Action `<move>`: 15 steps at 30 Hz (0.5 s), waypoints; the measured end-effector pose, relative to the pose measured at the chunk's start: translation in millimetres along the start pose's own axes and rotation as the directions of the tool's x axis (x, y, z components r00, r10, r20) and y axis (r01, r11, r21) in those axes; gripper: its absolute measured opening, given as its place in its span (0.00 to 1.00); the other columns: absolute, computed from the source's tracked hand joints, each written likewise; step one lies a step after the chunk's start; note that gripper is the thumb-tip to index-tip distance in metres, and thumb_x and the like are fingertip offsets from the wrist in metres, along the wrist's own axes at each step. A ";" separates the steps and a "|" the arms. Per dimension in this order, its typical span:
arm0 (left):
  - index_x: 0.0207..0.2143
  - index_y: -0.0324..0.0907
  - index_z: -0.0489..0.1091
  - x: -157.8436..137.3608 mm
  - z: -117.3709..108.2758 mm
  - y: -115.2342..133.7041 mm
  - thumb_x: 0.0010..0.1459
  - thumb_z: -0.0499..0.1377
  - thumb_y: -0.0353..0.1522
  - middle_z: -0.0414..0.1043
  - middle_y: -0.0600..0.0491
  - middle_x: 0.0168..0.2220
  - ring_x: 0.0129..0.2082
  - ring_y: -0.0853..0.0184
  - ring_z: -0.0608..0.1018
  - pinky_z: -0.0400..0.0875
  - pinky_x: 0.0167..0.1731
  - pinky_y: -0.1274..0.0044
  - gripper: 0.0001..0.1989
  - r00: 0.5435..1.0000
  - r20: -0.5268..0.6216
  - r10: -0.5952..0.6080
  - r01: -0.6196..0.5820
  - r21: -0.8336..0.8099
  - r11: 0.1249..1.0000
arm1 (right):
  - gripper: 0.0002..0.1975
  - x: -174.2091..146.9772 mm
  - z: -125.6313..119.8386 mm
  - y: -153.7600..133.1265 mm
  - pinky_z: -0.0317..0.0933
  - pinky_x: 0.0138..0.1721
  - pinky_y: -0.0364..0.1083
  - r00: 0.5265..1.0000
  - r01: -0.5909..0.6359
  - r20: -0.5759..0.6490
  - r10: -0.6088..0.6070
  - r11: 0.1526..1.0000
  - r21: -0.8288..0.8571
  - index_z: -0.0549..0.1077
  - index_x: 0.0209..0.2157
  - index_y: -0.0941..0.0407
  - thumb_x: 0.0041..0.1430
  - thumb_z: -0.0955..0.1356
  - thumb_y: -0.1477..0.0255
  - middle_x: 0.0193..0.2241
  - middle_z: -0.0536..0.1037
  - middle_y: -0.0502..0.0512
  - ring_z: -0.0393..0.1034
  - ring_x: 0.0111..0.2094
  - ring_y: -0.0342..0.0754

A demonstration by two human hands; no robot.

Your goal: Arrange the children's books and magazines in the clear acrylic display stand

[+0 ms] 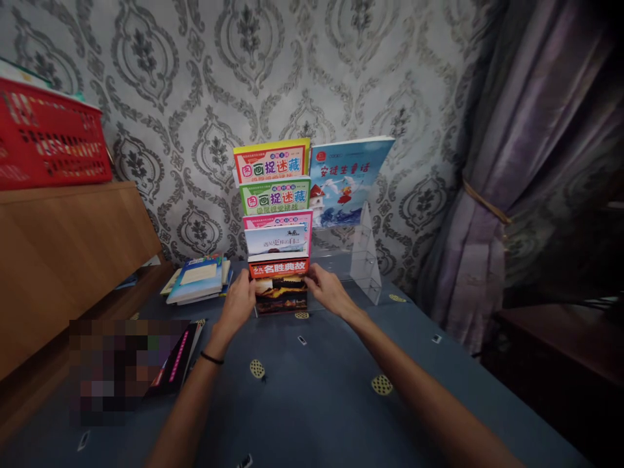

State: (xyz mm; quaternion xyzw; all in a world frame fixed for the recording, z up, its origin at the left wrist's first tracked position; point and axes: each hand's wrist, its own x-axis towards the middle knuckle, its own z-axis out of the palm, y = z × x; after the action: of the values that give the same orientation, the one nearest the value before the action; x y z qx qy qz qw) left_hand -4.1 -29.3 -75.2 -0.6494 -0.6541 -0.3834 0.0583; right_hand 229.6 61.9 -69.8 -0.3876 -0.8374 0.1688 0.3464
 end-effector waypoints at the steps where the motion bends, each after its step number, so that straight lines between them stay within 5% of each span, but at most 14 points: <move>1: 0.37 0.45 0.60 0.7 -0.8 -1.4 0.65 0.47 0.30 0.72 0.49 0.35 0.39 0.58 0.77 0.70 0.40 0.68 0.04 1.000 0.009 0.000 0.000 -0.016 1.000 | 0.06 0.7 -0.4 1.5 0.64 0.37 0.46 1.000 0.004 0.002 -0.004 1.000 0.026 0.69 0.41 0.54 0.63 0.63 0.75 0.39 0.82 0.58 0.78 0.39 0.51; 15: 0.41 0.43 0.67 3.4 -4.2 -9.1 0.61 0.53 0.43 0.77 0.46 0.38 0.42 0.56 0.79 0.71 0.44 0.65 0.14 0.997 0.064 -0.033 0.050 -0.295 0.954 | 0.11 9.0 3.2 26.5 0.69 0.40 0.48 1.000 0.003 0.027 -0.012 0.955 0.297 0.74 0.44 0.55 0.58 0.69 0.70 0.38 0.84 0.57 0.79 0.39 0.52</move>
State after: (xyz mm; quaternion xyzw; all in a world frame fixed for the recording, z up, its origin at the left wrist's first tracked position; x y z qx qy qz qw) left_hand -14.5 -27.7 -74.1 -0.6478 -0.6041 -0.4593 -0.0671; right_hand 237.3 85.7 -82.7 -0.3255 -0.8088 0.2969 0.3895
